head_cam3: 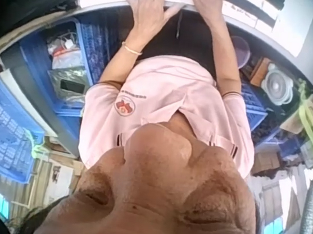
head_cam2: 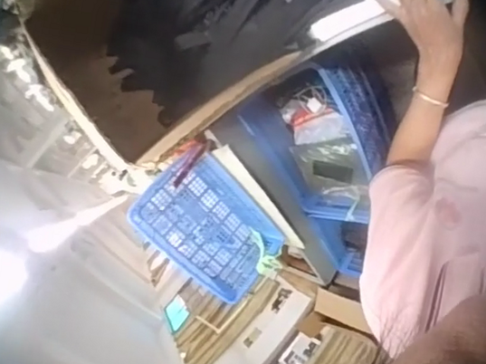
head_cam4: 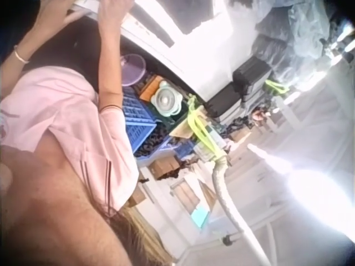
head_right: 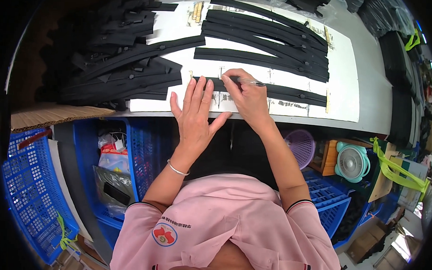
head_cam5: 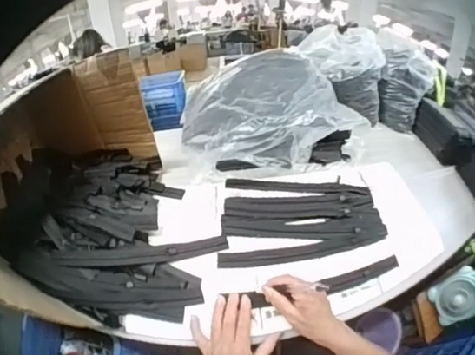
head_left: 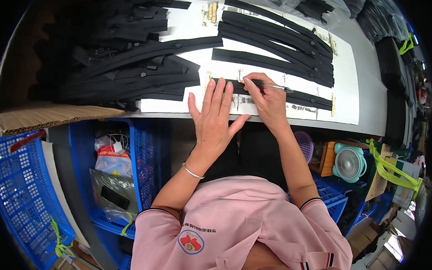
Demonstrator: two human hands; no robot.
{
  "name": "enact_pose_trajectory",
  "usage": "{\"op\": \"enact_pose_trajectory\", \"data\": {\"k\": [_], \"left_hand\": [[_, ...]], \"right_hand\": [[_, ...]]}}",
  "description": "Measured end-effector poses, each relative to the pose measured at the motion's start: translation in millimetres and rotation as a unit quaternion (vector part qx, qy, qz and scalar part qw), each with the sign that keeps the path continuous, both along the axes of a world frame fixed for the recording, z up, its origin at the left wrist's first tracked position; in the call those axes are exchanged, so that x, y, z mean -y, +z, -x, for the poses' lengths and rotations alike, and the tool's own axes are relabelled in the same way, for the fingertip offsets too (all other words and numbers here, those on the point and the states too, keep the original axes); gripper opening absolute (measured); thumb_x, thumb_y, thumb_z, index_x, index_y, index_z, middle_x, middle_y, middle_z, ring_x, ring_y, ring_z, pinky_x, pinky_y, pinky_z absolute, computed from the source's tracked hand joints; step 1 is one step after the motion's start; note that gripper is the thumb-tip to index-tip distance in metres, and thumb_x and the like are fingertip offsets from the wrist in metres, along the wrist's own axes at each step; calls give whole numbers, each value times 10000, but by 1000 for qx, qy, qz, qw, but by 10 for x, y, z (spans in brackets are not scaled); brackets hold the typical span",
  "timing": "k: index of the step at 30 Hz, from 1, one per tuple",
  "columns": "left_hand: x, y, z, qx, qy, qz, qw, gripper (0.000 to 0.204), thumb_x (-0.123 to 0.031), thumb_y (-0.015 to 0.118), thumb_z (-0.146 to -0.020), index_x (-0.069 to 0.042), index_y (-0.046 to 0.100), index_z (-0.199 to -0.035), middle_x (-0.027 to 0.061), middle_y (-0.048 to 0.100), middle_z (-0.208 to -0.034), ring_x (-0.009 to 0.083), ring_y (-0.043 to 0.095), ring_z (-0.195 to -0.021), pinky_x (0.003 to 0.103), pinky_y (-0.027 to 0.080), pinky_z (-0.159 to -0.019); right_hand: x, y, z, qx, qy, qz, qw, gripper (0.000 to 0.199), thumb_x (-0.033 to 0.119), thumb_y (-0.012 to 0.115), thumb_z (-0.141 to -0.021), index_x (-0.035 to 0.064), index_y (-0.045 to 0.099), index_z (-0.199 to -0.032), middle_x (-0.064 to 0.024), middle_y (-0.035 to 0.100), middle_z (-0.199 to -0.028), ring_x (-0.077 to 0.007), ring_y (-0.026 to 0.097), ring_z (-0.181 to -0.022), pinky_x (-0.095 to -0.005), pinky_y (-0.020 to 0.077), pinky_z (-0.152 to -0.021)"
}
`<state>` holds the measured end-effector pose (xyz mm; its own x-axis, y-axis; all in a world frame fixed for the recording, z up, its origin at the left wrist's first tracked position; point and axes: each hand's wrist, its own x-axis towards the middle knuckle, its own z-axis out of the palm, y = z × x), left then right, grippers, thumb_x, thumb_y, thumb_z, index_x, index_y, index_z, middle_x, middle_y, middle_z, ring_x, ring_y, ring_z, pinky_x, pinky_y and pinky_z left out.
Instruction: Mark and measure black zippers using a template and pen.
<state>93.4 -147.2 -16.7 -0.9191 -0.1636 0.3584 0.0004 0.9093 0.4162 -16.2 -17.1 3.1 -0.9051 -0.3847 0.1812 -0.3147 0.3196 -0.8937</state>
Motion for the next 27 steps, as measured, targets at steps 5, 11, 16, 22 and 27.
{"op": "enact_pose_trajectory", "data": {"k": [5, 11, 16, 22, 27], "left_hand": [[0, -3, 1, 2, -1, 2, 1000, 881, -476, 805, -805, -55, 478, -1506, 126, 466, -1555, 282, 367, -1487, 629, 117, -1185], [0, -10, -1, 7, 0, 0, 1000, 881, -481, 804, -806, -54, 479, -1504, 125, 463, -1558, 282, 367, -1487, 634, 106, -1183], [-1, -6, 9, 8, -4, 5, 1000, 876, -485, 801, -808, -49, 483, -1498, 123, 463, -1560, 283, 369, -1486, 633, 106, -1181], [-11, 31, 25, 13, -9, 8, 1000, 853, -481, 795, -819, -50, 491, -1489, 120, 468, -1554, 286, 375, -1479, 624, 118, -1179], [-15, 36, 18, 15, 4, 29, 999, 823, -483, 793, -825, -49, 518, -1469, 109, 478, -1543, 283, 372, -1477, 612, 130, -1184]], "right_hand": [[25, -6, -20, -15, -17, 18, 1000, 153, 127, 691, -969, 4, 700, -1059, -70, 739, -924, -110, 672, -681, -263, 525, -630], [-79, -59, -2, 0, 27, 33, 999, 130, 125, 710, -947, -4, 716, -963, -42, 732, -812, -104, 626, -597, -265, 484, -565], [-49, 1, -21, -39, 41, 18, 998, 158, 110, 711, -926, -33, 702, -859, -34, 732, -835, -124, 604, -557, -274, 457, -532], [-124, 14, 8, -37, 86, 0, 996, 131, 65, 682, -944, -60, 706, -915, -56, 731, -852, -88, 643, -650, -240, 481, -577], [-455, 132, 8, -46, -44, 101, 993, 163, 53, 668, -946, -46, 696, -820, -35, 701, -789, -56, 587, -600, -242, 444, -547]]}}
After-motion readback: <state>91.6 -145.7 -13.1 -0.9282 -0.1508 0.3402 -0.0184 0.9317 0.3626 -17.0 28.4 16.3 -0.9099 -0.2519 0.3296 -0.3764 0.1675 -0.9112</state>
